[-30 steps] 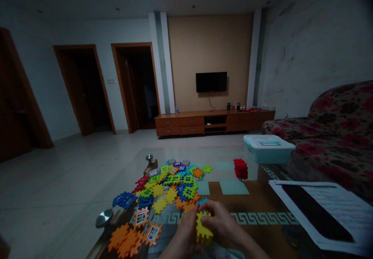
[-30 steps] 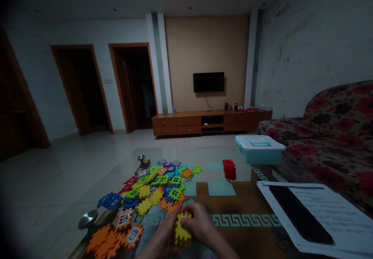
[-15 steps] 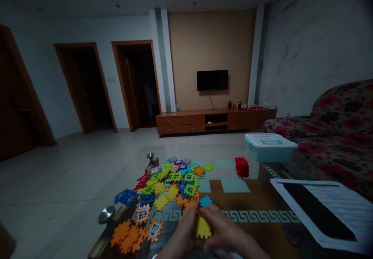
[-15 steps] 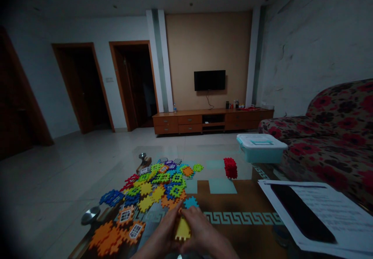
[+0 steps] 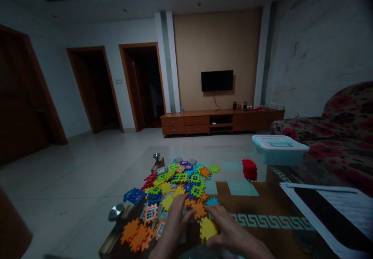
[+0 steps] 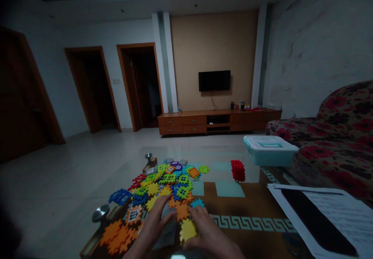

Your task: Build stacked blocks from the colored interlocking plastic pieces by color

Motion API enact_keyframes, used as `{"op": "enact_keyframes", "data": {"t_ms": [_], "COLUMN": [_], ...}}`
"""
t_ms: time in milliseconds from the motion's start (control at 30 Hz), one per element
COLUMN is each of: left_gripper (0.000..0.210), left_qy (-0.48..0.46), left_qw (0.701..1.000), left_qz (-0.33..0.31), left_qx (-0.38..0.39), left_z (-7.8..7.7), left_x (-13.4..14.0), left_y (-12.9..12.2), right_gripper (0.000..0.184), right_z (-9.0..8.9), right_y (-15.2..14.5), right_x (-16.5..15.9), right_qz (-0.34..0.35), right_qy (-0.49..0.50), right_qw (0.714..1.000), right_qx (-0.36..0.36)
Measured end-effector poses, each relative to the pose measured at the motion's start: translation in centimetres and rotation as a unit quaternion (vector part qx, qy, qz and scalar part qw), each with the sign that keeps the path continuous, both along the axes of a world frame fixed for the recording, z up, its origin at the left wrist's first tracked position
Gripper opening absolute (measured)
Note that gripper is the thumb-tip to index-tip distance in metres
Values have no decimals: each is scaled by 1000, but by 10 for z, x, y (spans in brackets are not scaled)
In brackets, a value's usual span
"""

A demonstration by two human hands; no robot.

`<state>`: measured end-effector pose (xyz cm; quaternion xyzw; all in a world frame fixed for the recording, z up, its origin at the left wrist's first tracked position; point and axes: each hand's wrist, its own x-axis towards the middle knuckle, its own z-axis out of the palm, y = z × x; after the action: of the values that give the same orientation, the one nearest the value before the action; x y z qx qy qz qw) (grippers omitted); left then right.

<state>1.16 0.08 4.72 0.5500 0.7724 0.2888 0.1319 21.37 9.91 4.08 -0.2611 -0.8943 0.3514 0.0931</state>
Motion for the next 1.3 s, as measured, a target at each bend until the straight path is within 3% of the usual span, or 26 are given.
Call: {"op": "enact_keyframes", "data": {"t_ms": [100,167,333,433,567,733,900,967,1067,1200,1300], "left_gripper": [45,45,41,41,39,48,45,42,43,44,41], "left_qy": [152,196,206,193,182,180,147,100,37,-35,-74], "left_qw": [977,960,951,955,960,963,972,980,986,988,989], "left_qz": [135,171,176,171,174,178,181,142,75,28,-7], "left_qx": [-70,-109,-148,-145,-118,-93,44,98,145,147,129], "left_z": [9,6,-4,-4,-5,-16,-23,-20,-12,2,14], "left_x": [-13,-19,-26,-30,-35,-36,-34,-30,-15,12,27], "left_y": [1,1,-2,-2,0,0,-2,-2,-1,-3,-6], "right_gripper": [62,55,51,40,25,33,39,38,45,57,58], "right_z": [17,30,50,53,53,67,77,68,42,9,4], "right_y": [11,19,30,30,28,25,12,2,-11,-22,-21], "right_x": [-21,-49,-130,-161,-172,-147,-77,-44,-8,7,7], "right_qz": [-3,29,183,228,242,173,62,32,0,-17,-23], "right_qy": [58,61,-39,-75,-107,-103,-64,-37,-5,-14,-11], "right_qw": [997,991,934,914,899,911,954,975,986,989,992], "right_qx": [49,112,304,327,348,359,285,219,167,143,122]}}
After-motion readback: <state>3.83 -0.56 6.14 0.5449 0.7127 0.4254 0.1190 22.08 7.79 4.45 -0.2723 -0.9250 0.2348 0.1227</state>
